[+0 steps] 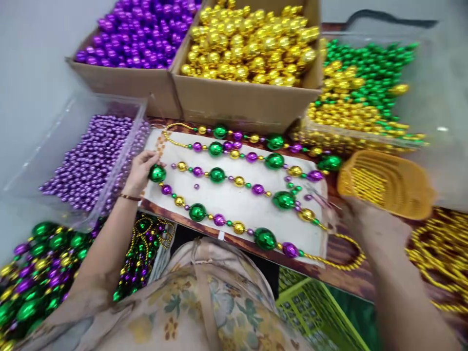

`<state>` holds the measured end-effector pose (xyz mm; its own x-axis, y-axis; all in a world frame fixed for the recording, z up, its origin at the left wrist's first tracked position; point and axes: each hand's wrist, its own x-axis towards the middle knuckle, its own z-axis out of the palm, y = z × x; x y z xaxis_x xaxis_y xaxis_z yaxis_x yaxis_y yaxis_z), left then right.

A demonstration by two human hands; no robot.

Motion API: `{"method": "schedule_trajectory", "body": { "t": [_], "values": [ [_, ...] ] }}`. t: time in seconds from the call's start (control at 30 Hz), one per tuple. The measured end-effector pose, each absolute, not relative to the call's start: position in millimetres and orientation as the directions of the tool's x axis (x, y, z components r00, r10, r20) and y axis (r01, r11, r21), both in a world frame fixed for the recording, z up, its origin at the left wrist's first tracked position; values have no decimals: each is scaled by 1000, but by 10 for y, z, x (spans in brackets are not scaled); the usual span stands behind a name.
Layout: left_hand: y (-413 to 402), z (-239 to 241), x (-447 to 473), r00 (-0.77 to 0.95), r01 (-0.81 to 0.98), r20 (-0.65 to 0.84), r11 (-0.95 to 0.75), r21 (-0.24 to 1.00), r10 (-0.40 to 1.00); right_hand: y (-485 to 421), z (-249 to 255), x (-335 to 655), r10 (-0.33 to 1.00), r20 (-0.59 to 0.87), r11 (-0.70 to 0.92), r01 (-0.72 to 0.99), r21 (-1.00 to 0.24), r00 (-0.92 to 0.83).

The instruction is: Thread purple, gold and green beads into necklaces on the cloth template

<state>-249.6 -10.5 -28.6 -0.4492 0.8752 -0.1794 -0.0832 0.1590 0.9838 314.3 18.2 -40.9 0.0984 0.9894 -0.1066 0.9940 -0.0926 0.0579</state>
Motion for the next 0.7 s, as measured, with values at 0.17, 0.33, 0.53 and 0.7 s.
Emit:
{"method": "schedule_trajectory", "body": {
  "t": [0.17,0.33,0.53,0.7],
  "values": [
    [-107,-287,-2549,-375,-120,-174,139,983,911,394,-135,2153,951,86,303,839,-452,-298],
    [-128,-264,-2512,-335,-177,-169,114,978,927,468,61,413,688,63,449,356,-820,-723],
    [-166,-304,-2491,-337,-138,-88,43,989,938,592,-131,-694,739,79,330,258,-908,-669],
    [-155,-385,-2496,-315,-100,-70,40,994,947,700,-193,-907,781,13,175,199,-964,-625]
  ]
}}
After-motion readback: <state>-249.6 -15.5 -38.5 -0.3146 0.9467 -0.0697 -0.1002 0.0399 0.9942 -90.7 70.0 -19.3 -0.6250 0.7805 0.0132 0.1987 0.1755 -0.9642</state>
